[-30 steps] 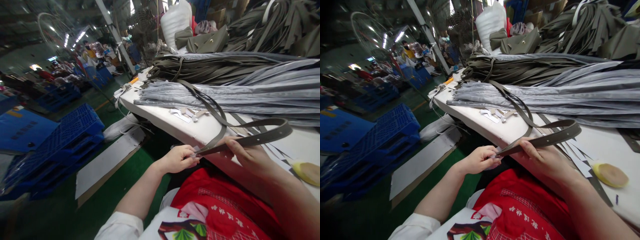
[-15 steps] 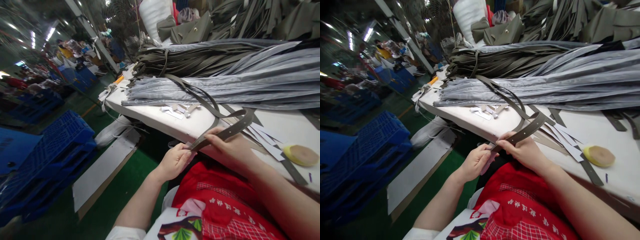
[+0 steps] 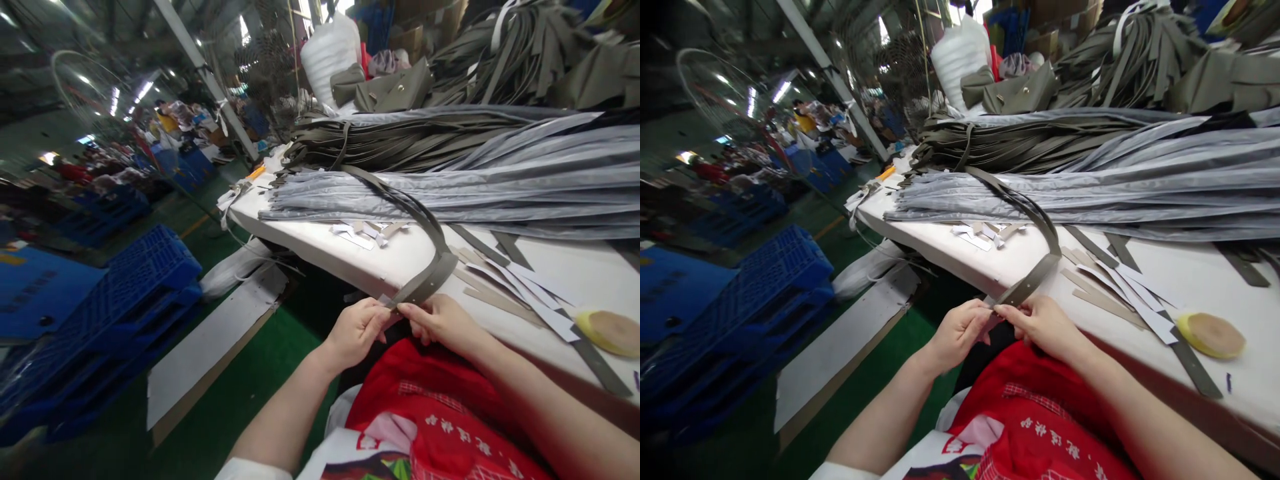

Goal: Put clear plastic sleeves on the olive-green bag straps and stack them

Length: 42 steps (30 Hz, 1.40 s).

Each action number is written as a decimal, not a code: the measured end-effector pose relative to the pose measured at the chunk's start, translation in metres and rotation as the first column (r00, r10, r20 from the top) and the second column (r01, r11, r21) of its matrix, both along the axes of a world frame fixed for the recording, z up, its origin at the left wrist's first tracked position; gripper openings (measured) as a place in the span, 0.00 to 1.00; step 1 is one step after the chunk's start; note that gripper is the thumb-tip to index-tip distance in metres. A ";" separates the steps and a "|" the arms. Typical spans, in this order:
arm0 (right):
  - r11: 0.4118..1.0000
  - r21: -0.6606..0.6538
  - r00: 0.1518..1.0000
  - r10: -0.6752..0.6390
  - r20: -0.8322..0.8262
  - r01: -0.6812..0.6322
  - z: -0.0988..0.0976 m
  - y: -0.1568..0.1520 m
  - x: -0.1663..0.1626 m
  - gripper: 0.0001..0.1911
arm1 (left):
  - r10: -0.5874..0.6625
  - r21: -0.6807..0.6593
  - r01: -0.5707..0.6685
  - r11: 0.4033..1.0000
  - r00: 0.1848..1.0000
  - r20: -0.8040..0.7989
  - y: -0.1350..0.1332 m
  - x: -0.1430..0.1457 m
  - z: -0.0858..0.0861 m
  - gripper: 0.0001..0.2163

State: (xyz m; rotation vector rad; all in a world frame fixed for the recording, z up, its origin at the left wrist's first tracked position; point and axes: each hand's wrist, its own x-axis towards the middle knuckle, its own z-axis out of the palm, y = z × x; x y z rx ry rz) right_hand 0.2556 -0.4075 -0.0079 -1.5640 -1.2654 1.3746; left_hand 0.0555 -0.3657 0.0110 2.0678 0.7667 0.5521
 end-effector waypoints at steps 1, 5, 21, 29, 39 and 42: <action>1.000 0.020 0.997 -0.007 -0.081 0.009 -0.002 0.001 0.000 0.26 | 0.015 0.001 -0.015 1.000 1.000 0.001 -0.001 0.000 -0.001 0.24; 0.982 0.138 0.896 -0.053 -0.440 0.126 -0.006 0.002 -0.004 0.23 | 0.101 -0.159 -0.091 0.983 0.993 0.061 -0.005 0.002 -0.005 0.22; 0.965 0.201 0.866 -0.050 -0.498 0.172 0.038 0.045 -0.043 0.28 | 0.213 0.046 -0.217 0.975 0.974 0.082 0.014 -0.004 0.014 0.23; 0.994 0.107 0.448 0.105 -0.888 -0.021 0.086 0.096 -0.038 0.30 | 0.591 -0.298 -0.541 0.787 0.800 0.108 0.022 -0.009 0.018 0.28; 0.893 0.319 0.775 0.438 -0.455 -0.317 0.053 0.112 -0.067 0.39 | 0.582 -0.146 -0.564 0.813 0.780 0.230 0.042 0.000 0.010 0.29; 0.928 0.265 0.691 0.373 -0.620 -0.264 0.047 0.109 -0.061 0.29 | 0.564 -0.025 -0.574 0.818 0.794 0.227 0.047 -0.005 -0.004 0.28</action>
